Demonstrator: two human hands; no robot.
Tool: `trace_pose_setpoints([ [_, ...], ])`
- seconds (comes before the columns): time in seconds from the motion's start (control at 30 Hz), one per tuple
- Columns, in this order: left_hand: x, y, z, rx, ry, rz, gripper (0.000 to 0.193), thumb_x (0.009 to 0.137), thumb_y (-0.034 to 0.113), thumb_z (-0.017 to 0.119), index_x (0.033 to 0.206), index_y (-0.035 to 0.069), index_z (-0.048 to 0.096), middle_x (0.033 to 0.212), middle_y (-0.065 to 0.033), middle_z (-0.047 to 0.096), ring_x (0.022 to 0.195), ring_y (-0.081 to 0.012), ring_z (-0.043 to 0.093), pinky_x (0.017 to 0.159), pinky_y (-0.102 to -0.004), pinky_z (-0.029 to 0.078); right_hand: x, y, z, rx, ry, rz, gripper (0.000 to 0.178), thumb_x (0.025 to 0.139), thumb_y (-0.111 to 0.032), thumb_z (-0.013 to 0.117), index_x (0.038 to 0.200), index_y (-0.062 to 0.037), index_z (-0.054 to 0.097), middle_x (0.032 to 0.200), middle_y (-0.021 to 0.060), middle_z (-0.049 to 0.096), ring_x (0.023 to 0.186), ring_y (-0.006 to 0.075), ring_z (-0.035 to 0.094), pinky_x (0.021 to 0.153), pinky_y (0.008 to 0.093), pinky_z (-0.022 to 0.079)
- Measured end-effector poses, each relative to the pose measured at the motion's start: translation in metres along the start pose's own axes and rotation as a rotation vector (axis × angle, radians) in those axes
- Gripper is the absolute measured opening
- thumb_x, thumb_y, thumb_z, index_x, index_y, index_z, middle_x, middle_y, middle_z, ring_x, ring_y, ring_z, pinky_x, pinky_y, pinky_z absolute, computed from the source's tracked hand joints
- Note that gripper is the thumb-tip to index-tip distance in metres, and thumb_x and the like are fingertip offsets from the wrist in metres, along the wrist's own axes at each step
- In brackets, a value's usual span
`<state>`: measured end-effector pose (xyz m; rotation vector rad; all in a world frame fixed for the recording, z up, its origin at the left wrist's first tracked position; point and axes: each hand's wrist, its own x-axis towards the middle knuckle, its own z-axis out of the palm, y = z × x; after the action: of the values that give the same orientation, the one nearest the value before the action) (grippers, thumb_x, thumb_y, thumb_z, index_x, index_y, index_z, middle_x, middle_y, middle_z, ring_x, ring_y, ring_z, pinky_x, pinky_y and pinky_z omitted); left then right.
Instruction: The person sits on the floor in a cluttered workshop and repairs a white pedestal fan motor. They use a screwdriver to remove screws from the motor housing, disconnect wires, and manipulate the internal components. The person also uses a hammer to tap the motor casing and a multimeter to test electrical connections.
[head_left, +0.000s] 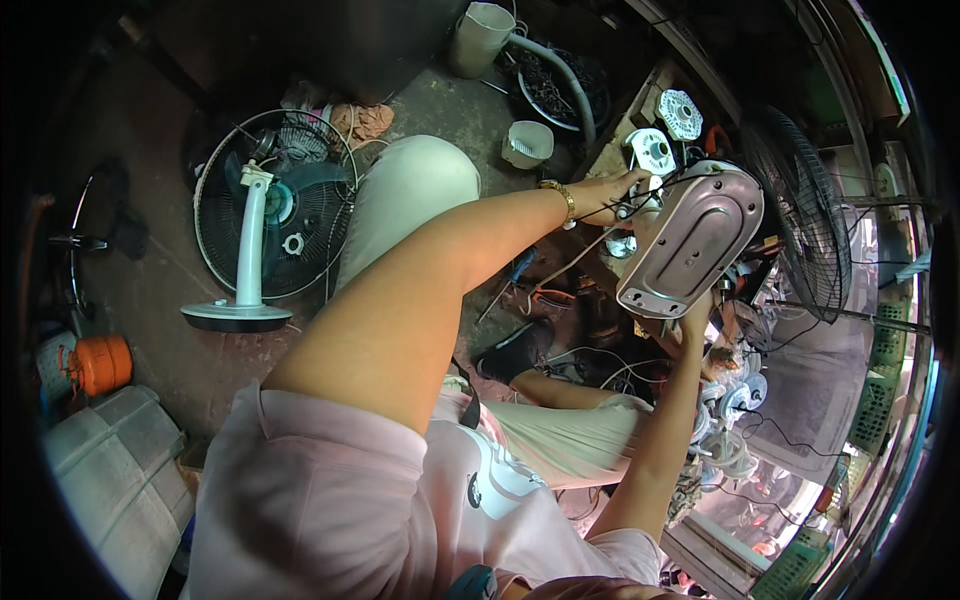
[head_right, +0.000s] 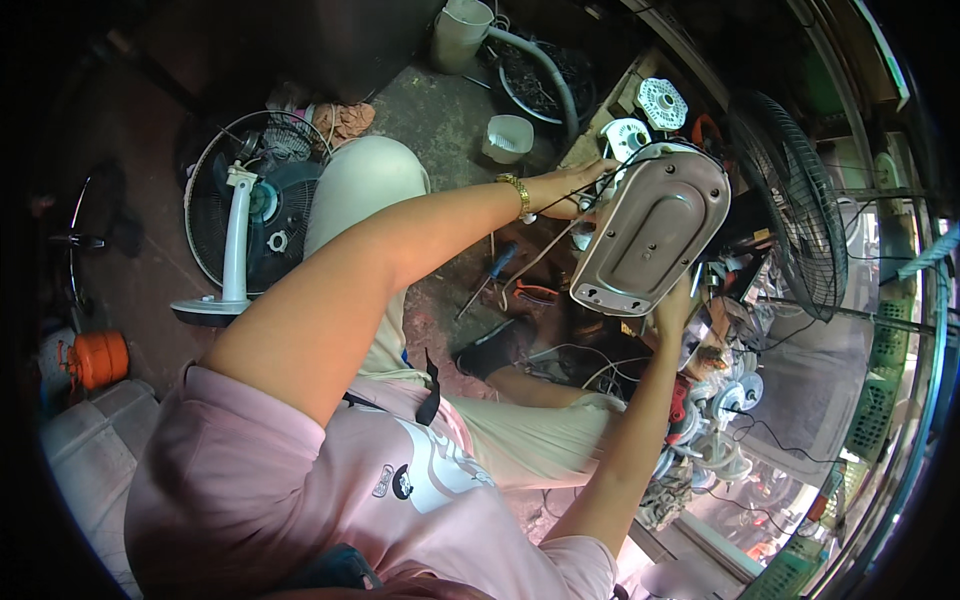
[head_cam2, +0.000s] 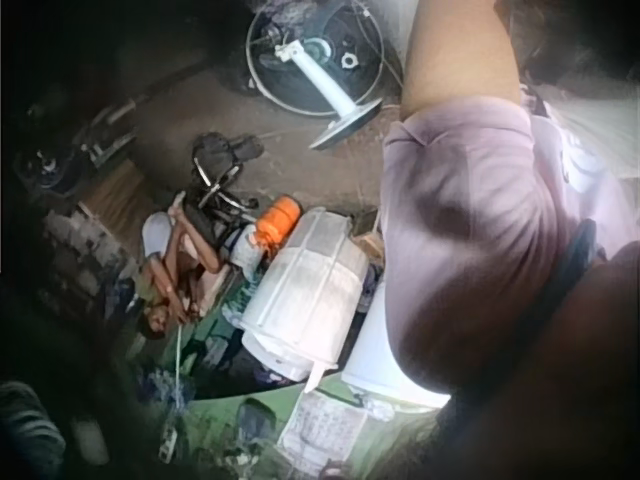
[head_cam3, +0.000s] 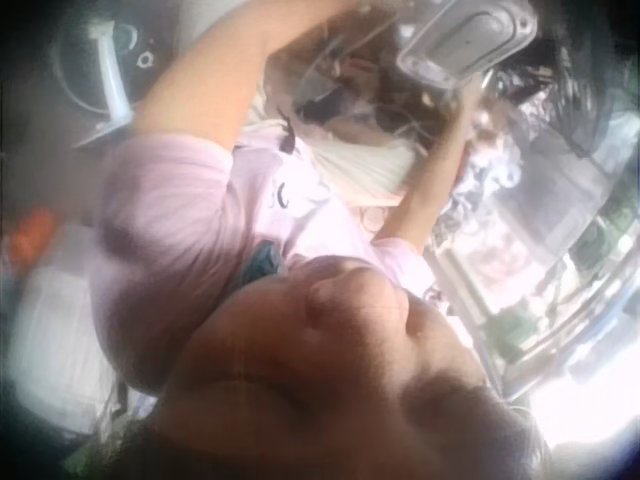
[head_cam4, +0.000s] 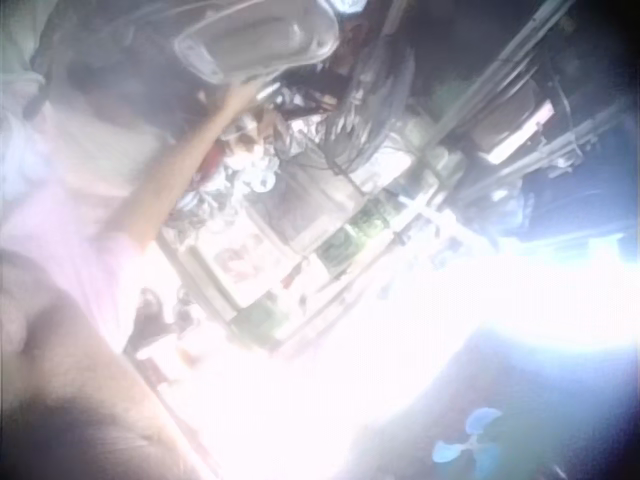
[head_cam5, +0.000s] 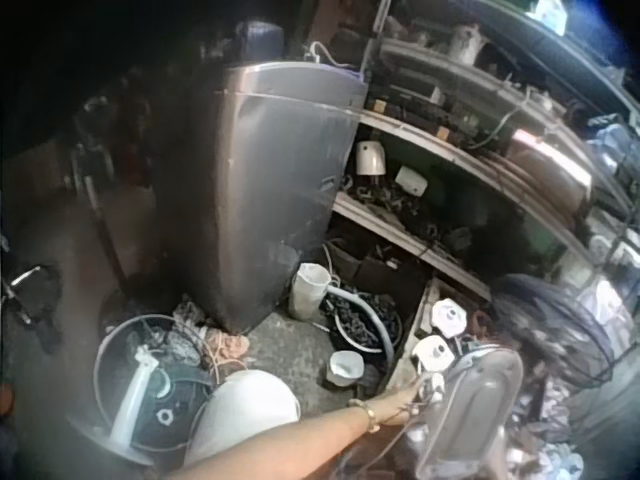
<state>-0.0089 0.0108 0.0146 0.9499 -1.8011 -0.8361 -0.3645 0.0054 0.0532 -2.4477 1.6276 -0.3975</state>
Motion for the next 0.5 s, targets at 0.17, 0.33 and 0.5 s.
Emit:
trace_pose_setpoints([
  [0.17, 0.004, -0.003, 0.004, 0.099, 0.056, 0.006, 0.091, 0.076, 0.04, 0.079, 0.144, 0.024, 0.02, 0.138, -0.0195, 0.043, 0.126, -0.042, 0.046, 0.102, -0.049, 0.037, -0.014, -0.031, 0.035, 0.143, -0.22, 0.159, 0.041, 0.086, -0.014, 0.062, 0.122, 0.001, 0.052, 0.114, 0.02, 0.06, 0.103, 0.0322, 0.059, 0.089, 0.0415, 0.046],
  [0.33, 0.007, 0.003, 0.008, 0.045, 0.019, 0.0, 0.093, 0.075, 0.041, 0.079, 0.145, 0.024, 0.02, 0.141, -0.0221, 0.04, 0.13, -0.0428, 0.041, 0.107, -0.0528, 0.029, -0.021, -0.017, 0.037, 0.292, -0.181, 0.292, 0.036, 0.087, -0.013, 0.061, 0.119, 0.0018, 0.054, 0.115, 0.0177, 0.061, 0.101, 0.0283, 0.059, 0.088, 0.038, 0.047],
  [0.5, 0.014, 0.003, 0.009, 0.088, -0.044, -0.092, 0.095, 0.074, 0.048, 0.078, 0.146, 0.025, 0.021, 0.139, -0.0233, 0.041, 0.129, -0.0426, 0.042, 0.108, -0.0553, 0.027, -0.009, -0.008, -0.011, 0.369, 0.032, 0.148, 0.031, 0.088, -0.013, 0.06, 0.115, 0.0026, 0.056, 0.115, 0.0155, 0.061, 0.1, 0.0245, 0.06, 0.086, 0.0345, 0.047],
])
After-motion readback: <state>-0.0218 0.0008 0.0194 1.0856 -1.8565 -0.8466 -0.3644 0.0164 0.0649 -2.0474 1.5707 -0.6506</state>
